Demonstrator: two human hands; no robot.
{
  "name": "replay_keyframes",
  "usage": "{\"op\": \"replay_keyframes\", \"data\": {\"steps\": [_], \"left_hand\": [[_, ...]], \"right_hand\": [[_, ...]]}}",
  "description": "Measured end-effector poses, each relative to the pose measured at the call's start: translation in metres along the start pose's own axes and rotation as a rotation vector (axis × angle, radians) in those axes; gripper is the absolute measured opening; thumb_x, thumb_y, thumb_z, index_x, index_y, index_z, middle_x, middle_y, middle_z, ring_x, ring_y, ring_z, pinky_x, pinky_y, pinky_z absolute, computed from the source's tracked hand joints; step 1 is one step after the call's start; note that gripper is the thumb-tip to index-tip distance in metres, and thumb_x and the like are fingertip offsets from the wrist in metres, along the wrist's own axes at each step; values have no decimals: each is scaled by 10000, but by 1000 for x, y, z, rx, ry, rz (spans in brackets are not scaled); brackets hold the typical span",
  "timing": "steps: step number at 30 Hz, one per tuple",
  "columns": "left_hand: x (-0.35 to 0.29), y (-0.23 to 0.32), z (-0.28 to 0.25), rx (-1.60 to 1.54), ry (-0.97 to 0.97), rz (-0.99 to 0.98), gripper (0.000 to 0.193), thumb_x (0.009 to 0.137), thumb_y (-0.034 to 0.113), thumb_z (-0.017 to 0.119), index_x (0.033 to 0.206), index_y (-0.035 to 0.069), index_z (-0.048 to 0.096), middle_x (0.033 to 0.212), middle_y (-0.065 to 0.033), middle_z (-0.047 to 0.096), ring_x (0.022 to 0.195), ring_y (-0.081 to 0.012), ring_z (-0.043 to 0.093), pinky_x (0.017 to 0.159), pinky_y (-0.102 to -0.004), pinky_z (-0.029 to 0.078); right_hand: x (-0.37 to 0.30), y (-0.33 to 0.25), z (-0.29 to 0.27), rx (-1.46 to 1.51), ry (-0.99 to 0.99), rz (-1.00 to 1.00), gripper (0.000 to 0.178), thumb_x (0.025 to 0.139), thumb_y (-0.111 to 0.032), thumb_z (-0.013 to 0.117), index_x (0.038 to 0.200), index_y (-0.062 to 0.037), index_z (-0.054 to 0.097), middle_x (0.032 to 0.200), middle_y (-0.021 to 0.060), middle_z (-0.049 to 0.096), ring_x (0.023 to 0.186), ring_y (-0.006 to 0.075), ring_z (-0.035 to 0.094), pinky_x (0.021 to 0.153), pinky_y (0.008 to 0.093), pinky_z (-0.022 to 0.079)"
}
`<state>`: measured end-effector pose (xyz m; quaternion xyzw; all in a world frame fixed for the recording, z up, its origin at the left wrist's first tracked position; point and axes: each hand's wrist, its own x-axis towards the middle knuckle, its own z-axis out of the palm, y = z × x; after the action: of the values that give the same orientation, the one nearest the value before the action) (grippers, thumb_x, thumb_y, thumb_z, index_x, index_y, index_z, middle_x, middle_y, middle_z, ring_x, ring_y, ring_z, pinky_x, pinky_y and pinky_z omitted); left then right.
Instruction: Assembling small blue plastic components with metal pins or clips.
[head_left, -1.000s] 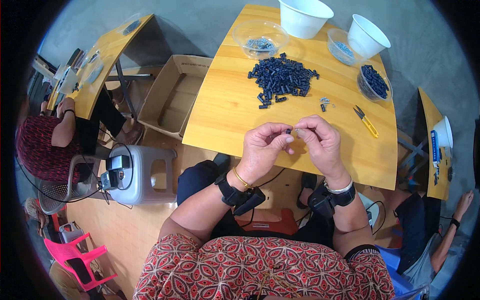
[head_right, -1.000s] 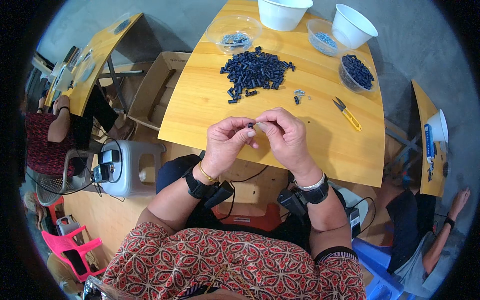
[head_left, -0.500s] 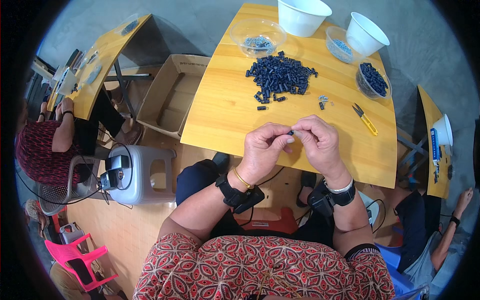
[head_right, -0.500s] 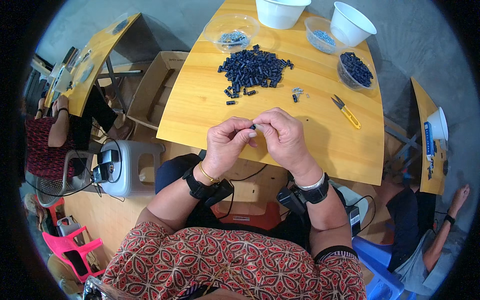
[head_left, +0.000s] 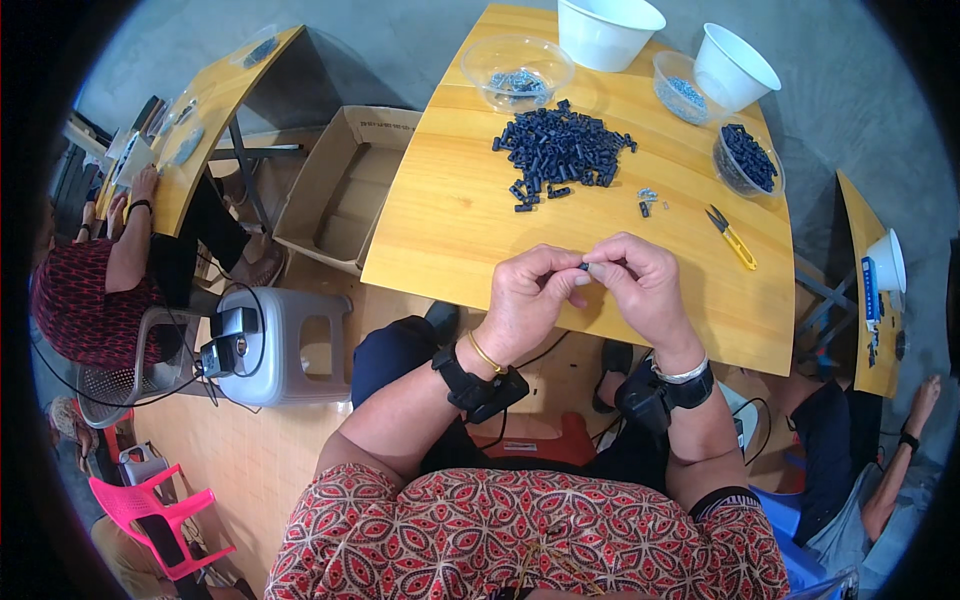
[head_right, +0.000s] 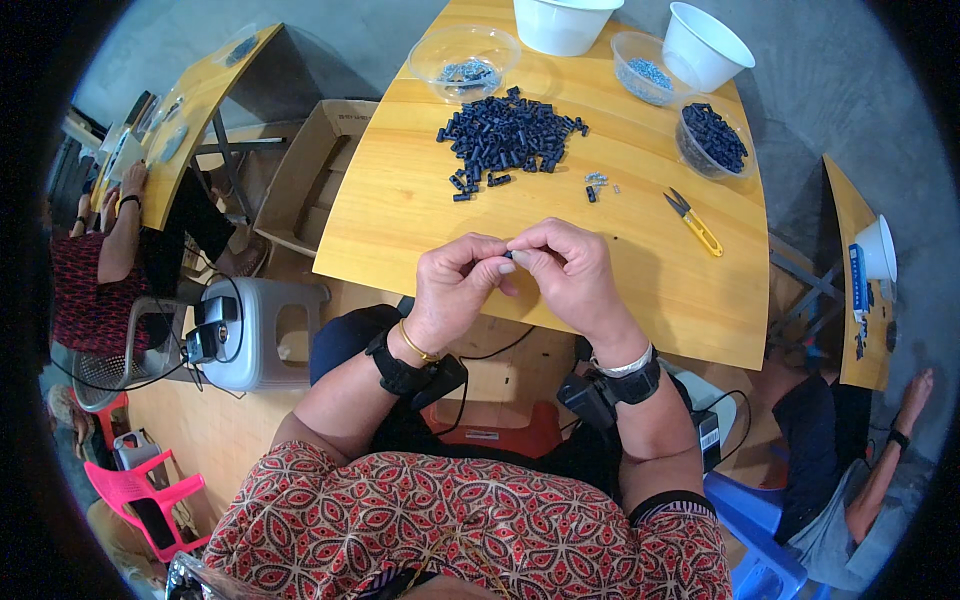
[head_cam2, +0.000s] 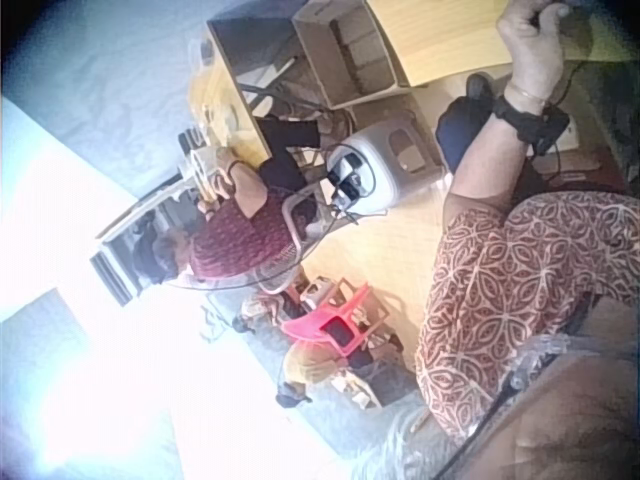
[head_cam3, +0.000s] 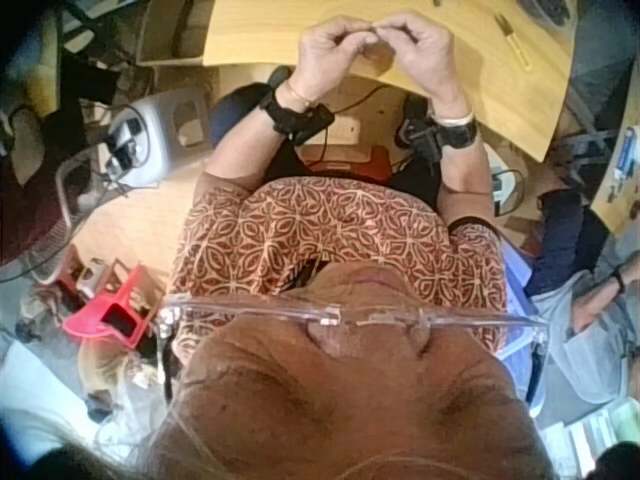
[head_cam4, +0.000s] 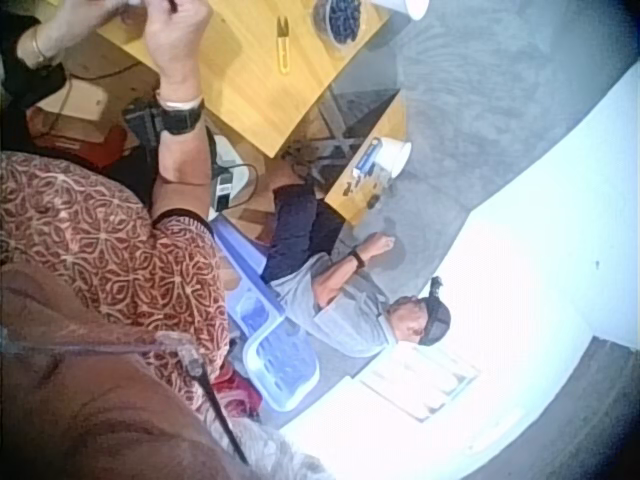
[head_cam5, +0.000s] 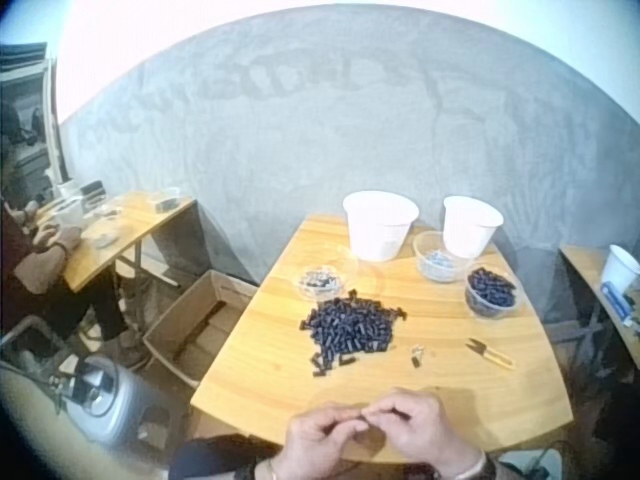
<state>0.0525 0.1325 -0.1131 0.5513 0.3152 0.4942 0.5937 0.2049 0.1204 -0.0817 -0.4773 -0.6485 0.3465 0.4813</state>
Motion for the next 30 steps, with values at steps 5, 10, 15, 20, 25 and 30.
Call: {"op": "replay_keyframes", "data": {"steps": [5, 10, 15, 20, 25, 30], "left_hand": [[1, 1, -2, -93, -35, -48, 75, 826, -23, 572, 893, -43, 600, 792, -74, 601, 659, -132, 613, 580, -224, 520], [3, -4, -5, -181, -25, -65, 78, 833, -6, 570, 895, -41, 601, 747, -60, 579, 619, -121, 585, 572, -240, 531], [6, -7, -9, -311, -2, -138, 71, 840, 14, 570, 871, -40, 602, 693, -52, 581, 574, -99, 572, 526, -231, 514], [7, -8, -11, -303, -19, -163, 110, 841, 3, 557, 925, -53, 601, 725, -63, 572, 615, -103, 523, 579, -276, 551], [8, -4, -9, -304, -24, -171, 99, 838, -2, 561, 913, -50, 603, 730, -64, 580, 610, -101, 525, 579, -265, 536], [8, 1, -5, -224, 43, -167, 62, 830, -1, 572, 855, -43, 610, 662, -46, 584, 542, -92, 553, 512, -226, 490]], "right_hand": [[1, 5, 2, 13, 14, -67, 56, 768, 51, 587, 797, 18, 621, 724, 71, 604, 655, 124, 575, 589, 228, 453], [0, 5, 8, 36, 42, -121, 70, 754, 63, 596, 800, 17, 622, 741, 82, 606, 665, 139, 576, 593, 234, 451], [-1, 3, 3, -156, 8, -148, 166, 814, -9, 552, 968, -1, 615, 710, 82, 580, 644, 173, 565, 599, 262, 455], [0, -5, -6, -220, -3, -148, 321, 852, -118, 540, 1154, -9, 528, 773, 113, 558, 691, 225, 561, 637, 297, 458], [0, -11, -2, -412, -92, -316, 434, 853, -253, 541, 1211, -14, 483, 924, 165, 538, 827, 306, 543, 723, 347, 452], [-2, -14, -5, -573, -203, -337, 493, 832, -306, 545, 1231, -25, 469, 976, 167, 528, 890, 327, 518, 780, 384, 430]]}}
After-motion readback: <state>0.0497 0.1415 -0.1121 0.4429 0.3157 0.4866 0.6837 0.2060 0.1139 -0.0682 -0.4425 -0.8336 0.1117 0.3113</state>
